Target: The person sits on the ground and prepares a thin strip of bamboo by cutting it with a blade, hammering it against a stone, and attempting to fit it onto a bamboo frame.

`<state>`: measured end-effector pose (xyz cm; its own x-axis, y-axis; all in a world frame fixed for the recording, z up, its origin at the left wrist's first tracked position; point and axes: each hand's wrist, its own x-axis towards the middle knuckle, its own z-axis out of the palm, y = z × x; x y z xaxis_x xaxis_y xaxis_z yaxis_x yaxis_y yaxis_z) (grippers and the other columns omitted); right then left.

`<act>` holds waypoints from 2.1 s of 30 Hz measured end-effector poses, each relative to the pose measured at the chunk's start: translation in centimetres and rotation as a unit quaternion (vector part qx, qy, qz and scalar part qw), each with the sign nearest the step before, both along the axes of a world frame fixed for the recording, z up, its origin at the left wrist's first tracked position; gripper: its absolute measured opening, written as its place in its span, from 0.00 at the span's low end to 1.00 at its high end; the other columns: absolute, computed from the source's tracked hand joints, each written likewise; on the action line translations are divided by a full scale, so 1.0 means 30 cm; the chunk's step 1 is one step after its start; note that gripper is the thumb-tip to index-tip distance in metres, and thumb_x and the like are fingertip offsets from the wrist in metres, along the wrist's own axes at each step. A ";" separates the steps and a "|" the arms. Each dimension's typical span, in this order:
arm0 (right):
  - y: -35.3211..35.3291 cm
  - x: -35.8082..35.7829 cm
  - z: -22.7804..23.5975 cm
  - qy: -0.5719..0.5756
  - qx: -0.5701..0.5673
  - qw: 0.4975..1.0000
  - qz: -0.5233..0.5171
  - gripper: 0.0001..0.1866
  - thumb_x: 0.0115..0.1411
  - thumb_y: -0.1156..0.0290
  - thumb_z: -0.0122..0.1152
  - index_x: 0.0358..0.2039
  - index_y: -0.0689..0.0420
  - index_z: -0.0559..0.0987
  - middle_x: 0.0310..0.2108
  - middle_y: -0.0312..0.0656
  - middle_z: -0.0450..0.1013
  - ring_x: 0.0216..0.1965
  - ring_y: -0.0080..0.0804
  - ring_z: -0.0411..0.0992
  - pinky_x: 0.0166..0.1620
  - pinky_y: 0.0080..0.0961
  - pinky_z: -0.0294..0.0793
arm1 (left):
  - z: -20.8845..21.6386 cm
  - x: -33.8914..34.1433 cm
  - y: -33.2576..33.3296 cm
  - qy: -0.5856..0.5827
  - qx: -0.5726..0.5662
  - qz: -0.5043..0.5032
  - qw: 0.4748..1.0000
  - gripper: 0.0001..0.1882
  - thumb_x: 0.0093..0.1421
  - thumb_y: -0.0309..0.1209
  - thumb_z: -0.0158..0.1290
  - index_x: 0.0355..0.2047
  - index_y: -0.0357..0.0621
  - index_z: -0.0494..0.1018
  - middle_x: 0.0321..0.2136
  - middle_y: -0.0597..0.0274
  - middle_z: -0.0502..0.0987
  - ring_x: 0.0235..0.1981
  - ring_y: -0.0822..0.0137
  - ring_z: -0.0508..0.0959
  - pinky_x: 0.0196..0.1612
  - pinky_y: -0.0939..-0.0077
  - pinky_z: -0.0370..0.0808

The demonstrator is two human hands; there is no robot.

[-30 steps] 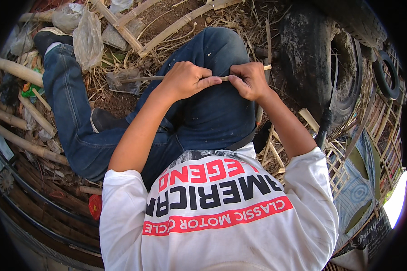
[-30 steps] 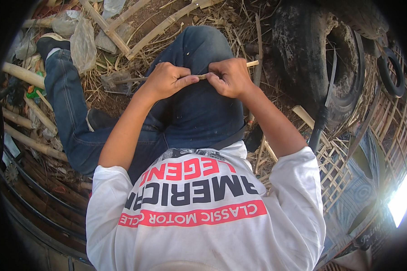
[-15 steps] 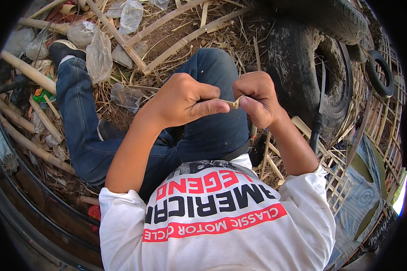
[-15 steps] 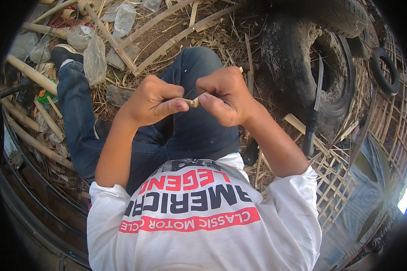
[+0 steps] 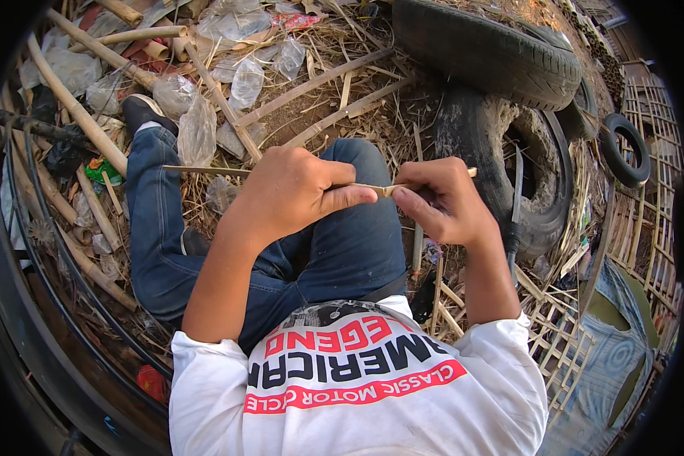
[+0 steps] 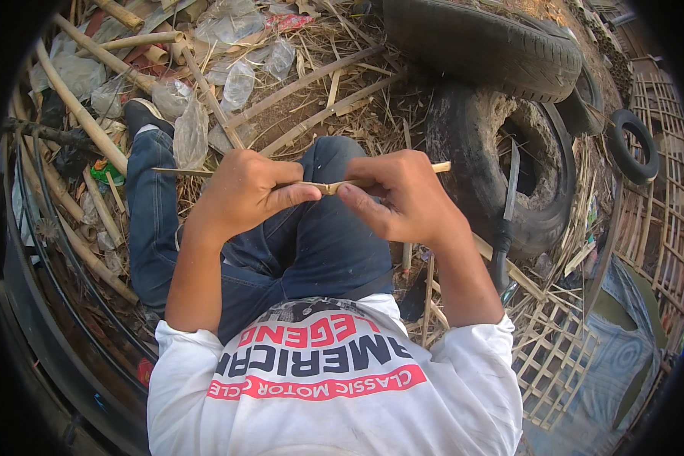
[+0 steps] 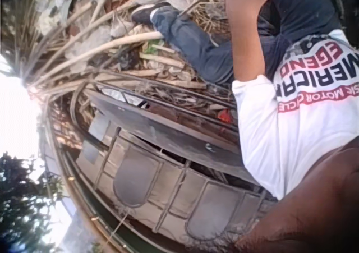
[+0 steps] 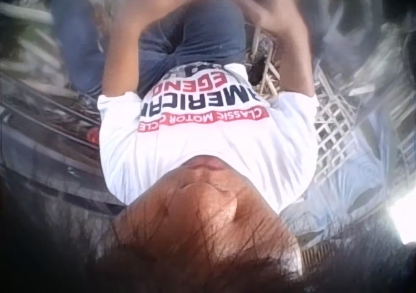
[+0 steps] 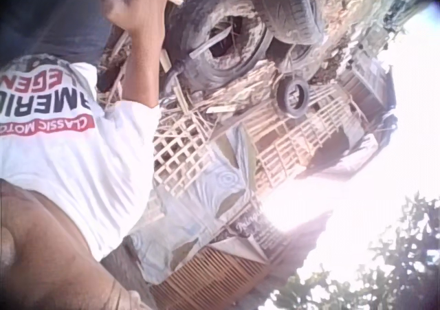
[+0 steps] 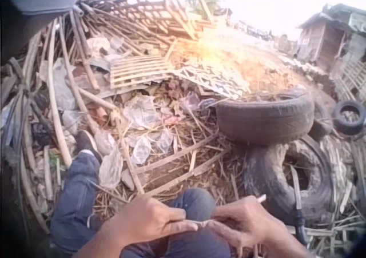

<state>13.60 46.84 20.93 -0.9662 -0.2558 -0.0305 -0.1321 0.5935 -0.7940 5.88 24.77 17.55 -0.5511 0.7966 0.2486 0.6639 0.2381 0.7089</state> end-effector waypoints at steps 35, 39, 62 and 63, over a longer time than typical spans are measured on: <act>0.034 -0.035 -0.069 -0.308 -0.453 0.815 0.190 0.20 0.63 0.59 0.56 0.18 0.59 0.72 0.16 0.26 0.57 0.18 0.13 0.51 0.21 0.17 0.46 | -0.010 -0.016 0.075 -0.394 0.023 -0.247 0.885 0.28 0.62 0.49 0.54 0.16 0.38 0.70 0.11 0.71 0.64 0.15 0.78 0.61 0.19 0.75 0.58; 0.076 -0.052 -0.014 -0.313 -0.143 0.920 0.190 0.21 0.62 0.57 0.57 0.21 0.62 0.76 0.17 0.33 0.65 0.19 0.19 0.61 0.23 0.21 0.59 | 0.045 -0.020 0.027 -0.164 -0.154 -0.172 0.959 0.27 0.61 0.51 0.52 0.18 0.40 0.73 0.11 0.62 0.67 0.13 0.67 0.67 0.20 0.70 0.63; 0.246 0.169 0.094 0.035 -0.305 0.901 -0.308 0.13 0.61 0.70 0.60 0.41 0.67 0.78 0.32 0.44 0.77 0.29 0.26 0.73 0.36 0.21 0.73 | -0.156 -0.015 0.290 0.134 -0.144 -0.191 0.962 0.26 0.50 0.55 0.57 0.28 0.42 0.72 0.20 0.57 0.75 0.29 0.53 0.78 0.35 0.61 0.73; 0.262 0.168 0.094 0.071 -0.305 0.900 -0.302 0.13 0.61 0.70 0.60 0.41 0.67 0.78 0.32 0.44 0.77 0.30 0.26 0.73 0.37 0.21 0.73 | -0.193 0.047 0.338 0.128 -0.119 -0.239 0.955 0.26 0.50 0.56 0.57 0.28 0.42 0.72 0.21 0.58 0.75 0.31 0.55 0.78 0.37 0.63 0.72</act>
<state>18.64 54.69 23.75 -0.9180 0.3900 0.0718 -0.0569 0.0496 -0.9971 7.29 34.90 11.77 -0.0554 0.9927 0.1076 0.8809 -0.0022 0.4732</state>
